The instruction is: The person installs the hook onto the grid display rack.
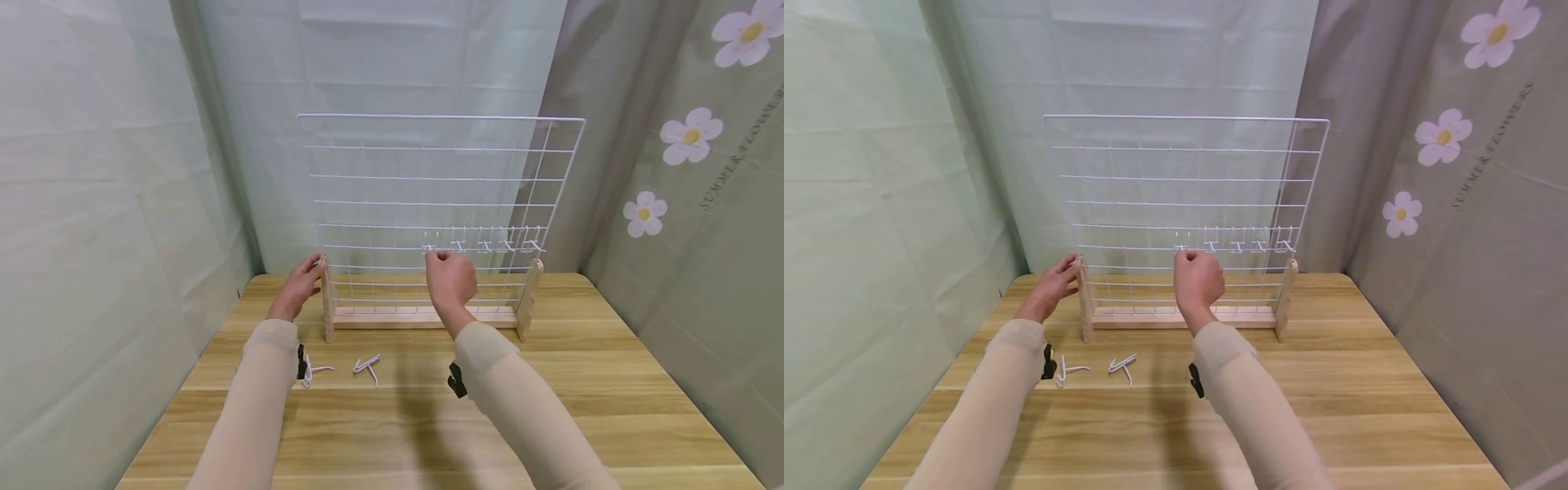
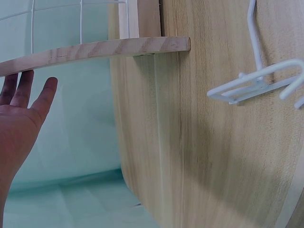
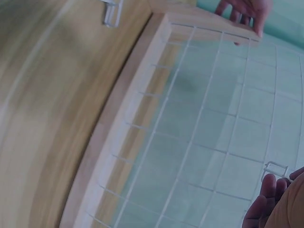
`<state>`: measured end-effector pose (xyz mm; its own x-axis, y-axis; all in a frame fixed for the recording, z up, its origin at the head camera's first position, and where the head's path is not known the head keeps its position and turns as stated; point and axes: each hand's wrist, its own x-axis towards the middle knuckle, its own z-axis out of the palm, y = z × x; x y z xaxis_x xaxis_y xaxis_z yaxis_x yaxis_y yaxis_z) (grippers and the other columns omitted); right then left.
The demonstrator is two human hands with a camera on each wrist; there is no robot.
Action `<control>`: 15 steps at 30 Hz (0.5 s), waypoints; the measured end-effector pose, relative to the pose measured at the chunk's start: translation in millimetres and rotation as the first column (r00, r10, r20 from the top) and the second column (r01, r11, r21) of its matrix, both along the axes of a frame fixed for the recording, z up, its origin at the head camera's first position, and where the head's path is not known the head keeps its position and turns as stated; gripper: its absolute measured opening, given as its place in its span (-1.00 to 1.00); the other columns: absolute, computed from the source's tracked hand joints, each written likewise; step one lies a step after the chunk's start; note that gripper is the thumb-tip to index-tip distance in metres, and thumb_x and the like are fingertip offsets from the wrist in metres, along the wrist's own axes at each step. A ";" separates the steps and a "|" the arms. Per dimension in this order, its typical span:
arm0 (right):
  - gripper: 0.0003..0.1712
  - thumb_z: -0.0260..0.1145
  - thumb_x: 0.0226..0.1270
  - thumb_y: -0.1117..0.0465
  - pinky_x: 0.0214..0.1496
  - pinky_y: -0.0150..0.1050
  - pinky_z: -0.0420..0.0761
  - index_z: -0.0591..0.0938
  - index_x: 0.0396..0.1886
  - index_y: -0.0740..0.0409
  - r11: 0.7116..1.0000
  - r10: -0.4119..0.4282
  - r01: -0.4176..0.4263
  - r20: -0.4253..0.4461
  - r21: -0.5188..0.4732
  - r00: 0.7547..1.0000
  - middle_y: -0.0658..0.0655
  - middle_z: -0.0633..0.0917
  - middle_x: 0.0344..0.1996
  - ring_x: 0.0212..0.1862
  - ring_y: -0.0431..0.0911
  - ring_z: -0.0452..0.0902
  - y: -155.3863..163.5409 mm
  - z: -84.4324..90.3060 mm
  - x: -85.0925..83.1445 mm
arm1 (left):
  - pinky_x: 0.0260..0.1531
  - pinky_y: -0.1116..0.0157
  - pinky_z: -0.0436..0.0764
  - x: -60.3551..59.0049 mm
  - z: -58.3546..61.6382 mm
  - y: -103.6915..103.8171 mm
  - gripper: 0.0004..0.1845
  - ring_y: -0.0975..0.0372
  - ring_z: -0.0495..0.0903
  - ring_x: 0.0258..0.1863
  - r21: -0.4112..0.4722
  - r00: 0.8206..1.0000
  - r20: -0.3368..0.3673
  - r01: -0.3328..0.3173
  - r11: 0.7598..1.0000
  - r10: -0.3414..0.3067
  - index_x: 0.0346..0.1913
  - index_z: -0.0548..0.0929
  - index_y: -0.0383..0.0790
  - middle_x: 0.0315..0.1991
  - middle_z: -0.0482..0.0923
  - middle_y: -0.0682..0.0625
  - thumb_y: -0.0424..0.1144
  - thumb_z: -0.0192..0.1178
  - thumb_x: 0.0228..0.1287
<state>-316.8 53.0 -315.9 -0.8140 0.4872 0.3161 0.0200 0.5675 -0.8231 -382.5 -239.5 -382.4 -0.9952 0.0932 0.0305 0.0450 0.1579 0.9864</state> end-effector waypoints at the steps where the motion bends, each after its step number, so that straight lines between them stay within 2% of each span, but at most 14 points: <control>1: -0.71 0.18 0.20 0.01 -0.46 -0.11 0.44 0.78 -0.51 -0.05 1.000 -0.004 0.004 -0.002 0.004 1.000 -0.03 0.72 -0.49 -0.35 -0.03 0.61 -0.7 2.5 -0.6 | 0.42 -0.12 0.12 0.1 0.1 -0.3 -0.35 -0.03 0.03 0.50 0.000 1.000 -0.002 0.001 1.000 -0.001 0.60 -0.02 -0.15 0.56 -0.03 -0.18 -0.05 -0.13 0.62; 7: -0.71 0.18 0.22 0.01 -0.43 -0.06 0.48 0.80 -0.45 -0.06 0.999 -0.040 0.040 0.002 -0.001 0.999 -0.02 0.74 -0.43 -0.32 -0.01 0.62 -4.3 12.8 -4.3 | 0.42 -0.11 0.13 -0.8 -1.3 -1.2 -0.36 -0.04 0.04 0.49 0.016 1.000 -0.001 0.001 1.000 -0.001 0.59 -0.01 -0.16 0.55 -0.01 -0.19 -0.05 -0.13 0.62; 15: -0.69 0.17 0.24 0.02 -0.33 -0.05 0.50 0.82 -0.32 -0.06 0.996 -0.084 0.084 0.040 0.000 0.996 0.02 0.77 -0.33 -0.24 0.02 0.64 -4.3 15.2 -9.0 | 0.42 -0.11 0.12 -1.2 -1.5 0.1 -0.37 -0.03 0.06 0.49 0.027 1.000 -0.005 0.000 1.000 0.000 0.59 0.05 -0.14 0.55 0.01 -0.19 -0.04 -0.10 0.61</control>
